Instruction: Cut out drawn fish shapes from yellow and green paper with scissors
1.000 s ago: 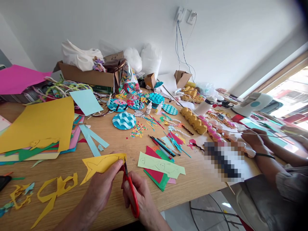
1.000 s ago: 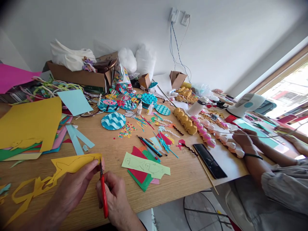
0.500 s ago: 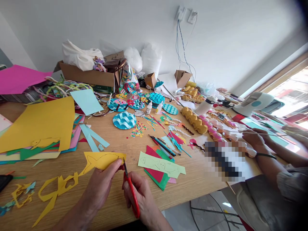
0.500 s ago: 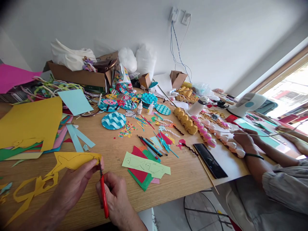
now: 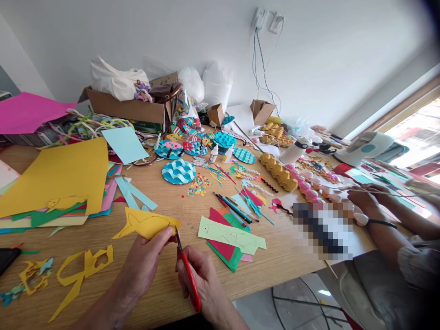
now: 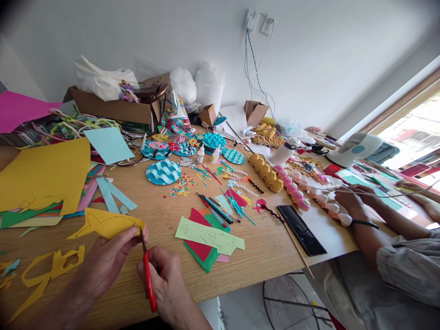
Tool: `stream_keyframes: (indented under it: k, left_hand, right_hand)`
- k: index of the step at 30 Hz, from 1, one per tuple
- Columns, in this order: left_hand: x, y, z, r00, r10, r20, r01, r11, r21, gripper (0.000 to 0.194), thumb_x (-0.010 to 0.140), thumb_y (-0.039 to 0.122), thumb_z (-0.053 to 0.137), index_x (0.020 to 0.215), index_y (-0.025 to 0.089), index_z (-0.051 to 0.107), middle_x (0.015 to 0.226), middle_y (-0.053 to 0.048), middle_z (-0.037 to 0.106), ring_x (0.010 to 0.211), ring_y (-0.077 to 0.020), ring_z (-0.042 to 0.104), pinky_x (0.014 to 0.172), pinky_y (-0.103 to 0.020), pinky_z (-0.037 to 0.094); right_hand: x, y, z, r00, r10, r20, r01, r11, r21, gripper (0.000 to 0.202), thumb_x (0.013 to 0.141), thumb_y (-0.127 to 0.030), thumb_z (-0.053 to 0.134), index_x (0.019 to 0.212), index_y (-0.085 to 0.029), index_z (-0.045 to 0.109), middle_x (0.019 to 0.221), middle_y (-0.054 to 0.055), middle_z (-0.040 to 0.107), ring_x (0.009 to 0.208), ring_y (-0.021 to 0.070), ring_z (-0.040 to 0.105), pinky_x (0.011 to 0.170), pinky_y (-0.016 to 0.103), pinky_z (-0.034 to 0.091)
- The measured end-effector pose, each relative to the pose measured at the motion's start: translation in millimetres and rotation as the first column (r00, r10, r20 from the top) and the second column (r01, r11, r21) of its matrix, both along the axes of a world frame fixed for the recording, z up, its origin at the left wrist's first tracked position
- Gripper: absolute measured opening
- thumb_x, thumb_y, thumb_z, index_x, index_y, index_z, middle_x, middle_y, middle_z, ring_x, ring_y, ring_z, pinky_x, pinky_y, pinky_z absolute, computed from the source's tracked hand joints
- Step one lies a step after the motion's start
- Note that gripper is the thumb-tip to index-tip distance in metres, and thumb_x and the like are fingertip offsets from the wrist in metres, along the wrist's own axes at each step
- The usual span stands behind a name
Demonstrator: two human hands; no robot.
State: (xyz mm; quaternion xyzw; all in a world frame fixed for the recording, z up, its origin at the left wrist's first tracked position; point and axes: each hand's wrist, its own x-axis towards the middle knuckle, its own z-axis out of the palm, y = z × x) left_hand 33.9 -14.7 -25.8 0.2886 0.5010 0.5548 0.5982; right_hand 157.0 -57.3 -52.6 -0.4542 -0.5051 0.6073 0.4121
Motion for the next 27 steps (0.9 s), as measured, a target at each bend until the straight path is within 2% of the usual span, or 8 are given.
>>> stream_keyframes:
  k: [9, 18, 23, 27]
  left_hand:
    - [-3.2, 0.8, 0.0, 1.0, -0.018, -0.012, 0.019, 0.999, 0.042, 0.014, 0.055, 0.033, 0.078, 0.056, 0.021, 0.07, 0.059, 0.0, 0.068, 0.066, -0.0197, 0.059, 0.061, -0.027, 0.053]
    - [-7.7, 2.6, -0.2, 0.997, -0.063, -0.046, 0.064, 0.997, 0.041, 0.013, 0.057, 0.032, 0.076, 0.057, 0.021, 0.07, 0.059, 0.002, 0.069, 0.066, -0.0188, 0.059, 0.063, -0.026, 0.052]
    - [-10.2, 2.5, -5.4, 0.999, -0.017, -0.031, 0.018, 1.0, 0.009, 0.012, 0.055, 0.032, 0.077, 0.058, 0.022, 0.07, 0.06, 0.004, 0.069, 0.067, -0.0191, 0.059, 0.064, -0.028, 0.052]
    - [-13.6, 3.5, -11.6, 0.997, 0.013, -0.077, -0.012, 1.0, 0.007, 0.011, 0.055, 0.032, 0.077, 0.057, 0.023, 0.07, 0.062, 0.004, 0.07, 0.07, -0.0193, 0.06, 0.069, -0.028, 0.051]
  right_hand:
    - [1.9, 0.6, -0.4, 0.998, 0.016, 0.065, -0.019, 0.999, 0.046, 0.049, 0.088, -0.059, 0.052, 0.06, -0.02, 0.042, 0.053, -0.005, 0.035, 0.052, 0.0097, 0.03, 0.045, 0.022, 0.022]
    - [1.3, 1.1, -0.9, 0.996, 0.011, 0.089, -0.017, 0.997, 0.077, 0.044, 0.09, -0.049, 0.053, 0.06, -0.02, 0.04, 0.055, -0.005, 0.033, 0.053, 0.0098, 0.029, 0.047, 0.022, 0.022]
    - [2.9, 0.5, -3.7, 0.996, 0.018, 0.083, -0.024, 0.997, 0.076, 0.041, 0.091, -0.046, 0.052, 0.06, -0.019, 0.041, 0.054, -0.006, 0.034, 0.052, 0.0093, 0.029, 0.046, 0.022, 0.022]
    - [2.4, -0.4, -4.9, 0.997, 0.023, 0.079, -0.027, 0.998, 0.052, 0.038, 0.09, -0.04, 0.053, 0.061, -0.019, 0.042, 0.054, -0.006, 0.036, 0.051, 0.009, 0.031, 0.046, 0.021, 0.023]
